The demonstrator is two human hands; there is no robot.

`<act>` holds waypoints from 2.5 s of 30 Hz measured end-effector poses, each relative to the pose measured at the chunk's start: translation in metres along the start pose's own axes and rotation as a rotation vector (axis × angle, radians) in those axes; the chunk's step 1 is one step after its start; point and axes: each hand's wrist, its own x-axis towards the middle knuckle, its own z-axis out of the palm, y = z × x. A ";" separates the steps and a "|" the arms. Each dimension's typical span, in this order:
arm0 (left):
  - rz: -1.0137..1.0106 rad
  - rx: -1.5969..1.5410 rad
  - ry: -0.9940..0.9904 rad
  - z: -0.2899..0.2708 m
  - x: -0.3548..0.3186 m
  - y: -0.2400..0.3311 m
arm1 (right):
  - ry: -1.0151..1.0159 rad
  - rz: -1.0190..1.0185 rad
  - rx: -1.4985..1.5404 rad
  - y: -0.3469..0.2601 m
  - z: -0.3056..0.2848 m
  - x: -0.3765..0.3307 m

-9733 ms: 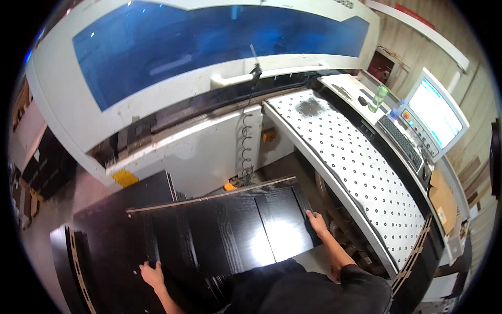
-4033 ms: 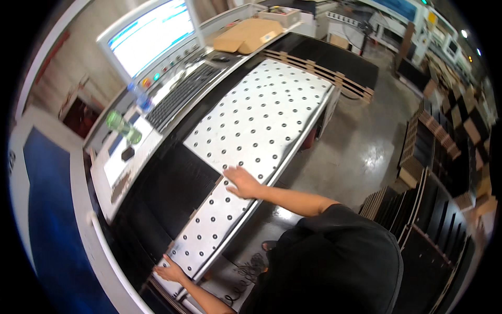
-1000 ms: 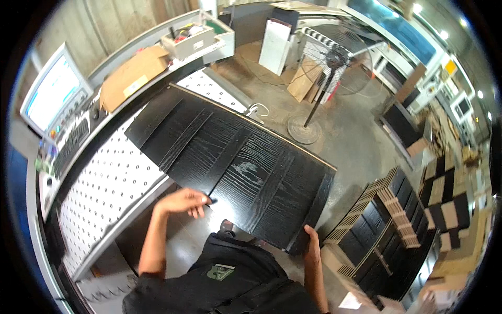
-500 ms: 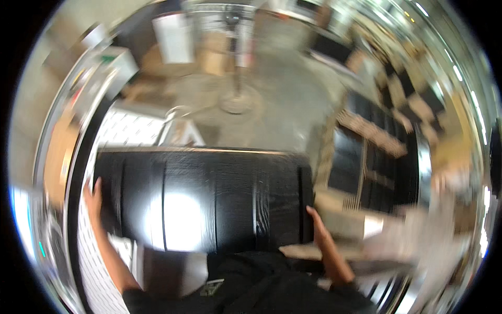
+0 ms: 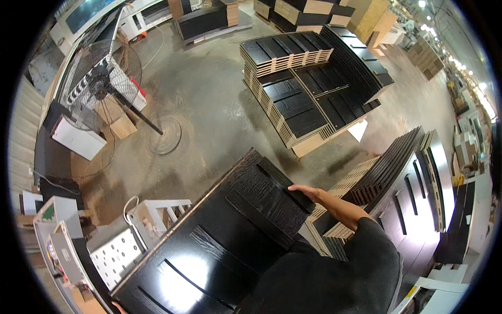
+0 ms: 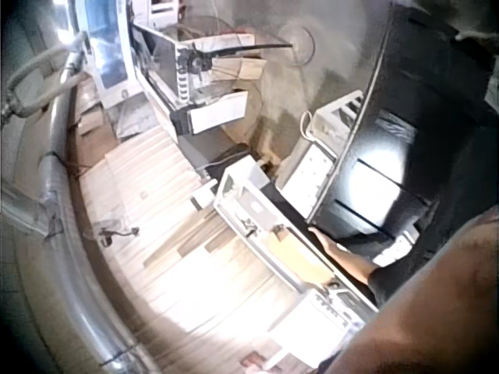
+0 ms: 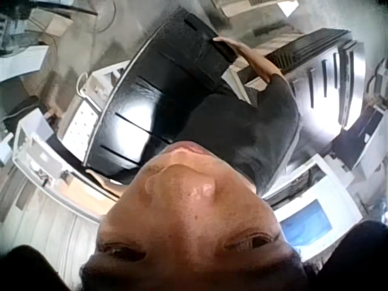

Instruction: The person picks up wooden panels from a stack, places them into a machinery feeder for processing, and then stacks the finished pieces onto a pallet.

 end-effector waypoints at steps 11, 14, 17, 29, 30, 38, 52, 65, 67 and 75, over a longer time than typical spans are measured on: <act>0.033 0.039 -0.068 0.154 0.001 0.056 | -0.083 0.038 -0.040 -0.055 -0.007 0.015; 0.053 0.059 -0.069 0.190 -0.008 0.081 | -0.057 0.045 -0.040 -0.090 -0.012 0.004; 0.079 0.076 -0.076 0.232 -0.017 0.106 | -0.107 0.045 -0.022 -0.106 -0.047 0.040; 0.096 0.217 -0.071 0.407 -0.028 0.234 | -0.079 -0.196 0.184 -0.267 -0.196 0.100; 0.091 0.225 -0.082 0.425 -0.019 0.245 | -0.067 -0.165 0.191 -0.281 -0.212 0.101; -0.006 0.235 -0.190 0.609 0.080 0.274 | 0.053 -0.106 0.222 -0.433 -0.293 0.094; -0.137 0.361 -0.389 0.967 0.160 0.347 | 0.411 -0.020 0.264 -0.634 -0.469 0.123; -0.151 0.506 -0.448 1.246 0.217 0.428 | 0.382 -0.013 0.424 -0.738 -0.591 0.202; -0.154 0.504 -0.504 1.294 0.242 0.423 | 0.441 -0.053 0.454 -0.752 -0.607 0.206; -0.194 0.386 -0.692 1.469 0.354 0.356 | 0.656 -0.016 0.454 -0.793 -0.685 0.253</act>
